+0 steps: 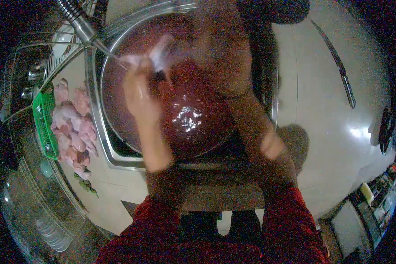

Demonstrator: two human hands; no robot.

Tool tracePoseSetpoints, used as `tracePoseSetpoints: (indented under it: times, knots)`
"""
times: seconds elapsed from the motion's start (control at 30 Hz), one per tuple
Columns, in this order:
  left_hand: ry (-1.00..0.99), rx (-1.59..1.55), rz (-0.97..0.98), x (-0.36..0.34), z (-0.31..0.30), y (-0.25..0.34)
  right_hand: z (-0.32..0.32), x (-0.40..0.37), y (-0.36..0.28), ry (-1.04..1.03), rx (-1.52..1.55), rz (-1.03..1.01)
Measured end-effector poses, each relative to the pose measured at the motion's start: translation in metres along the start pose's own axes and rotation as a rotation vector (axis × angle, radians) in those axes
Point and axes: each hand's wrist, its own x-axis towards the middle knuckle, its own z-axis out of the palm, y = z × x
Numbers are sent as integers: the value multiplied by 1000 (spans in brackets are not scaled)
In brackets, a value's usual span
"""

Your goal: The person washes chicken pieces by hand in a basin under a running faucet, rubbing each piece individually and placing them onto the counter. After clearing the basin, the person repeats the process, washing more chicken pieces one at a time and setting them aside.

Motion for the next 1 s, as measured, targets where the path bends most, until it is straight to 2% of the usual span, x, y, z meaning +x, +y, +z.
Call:
tracePoseSetpoints:
  times: [0.03,0.07,0.1,0.17,0.2,0.23,0.3,0.33,0.4,0.53,0.6,0.63,0.7,0.77,0.8,0.87,0.9,0.93,0.97,1.0]
  knots:
    - [-40,-57,43,15,-1,11,-3,-1,5,-9,-91,5]
    - [-113,-540,-332,26,-3,29,-2,-2,9,-57,-130,5]
    - [-113,-542,-334,25,-3,27,-1,-3,9,-102,-134,7]
    - [-95,-630,-627,22,-2,21,6,-5,5,-149,-79,-9]
    - [-125,-537,-738,37,-11,42,10,-5,-4,-157,-10,-27]
    - [-127,-537,-738,32,-8,32,13,-5,-14,-164,51,-39]
    - [34,-320,-558,24,-3,11,16,-5,-27,-187,143,-45]
    - [34,-320,-560,22,-3,10,17,-4,-31,-191,167,-50]
    - [116,-466,-679,22,-2,13,17,-3,-37,-197,202,-60]
    - [269,-536,-826,23,-2,7,16,1,-46,-199,248,-76]
    - [203,201,-566,20,-5,8,15,3,-52,-219,292,-65]
    - [206,203,-565,23,-5,8,15,4,-54,-234,314,-59]
    - [495,-337,-594,31,-7,9,14,5,-59,-296,347,-15]
    - [495,-253,-669,35,-12,20,14,5,-62,-384,350,59]
    - [511,-363,-734,35,-15,23,22,4,-56,-387,351,60]
    - [528,-476,-796,35,-15,22,41,2,-38,-189,339,-307]
    - [489,-425,-698,34,-12,20,40,2,-42,-189,338,-307]
    - [449,-373,-599,33,-10,16,38,2,-49,-259,611,-134]
    - [449,-373,-599,30,-10,12,37,2,-53,-327,880,46]
    - [234,-301,-533,25,-12,5,36,0,-51,-328,879,47]
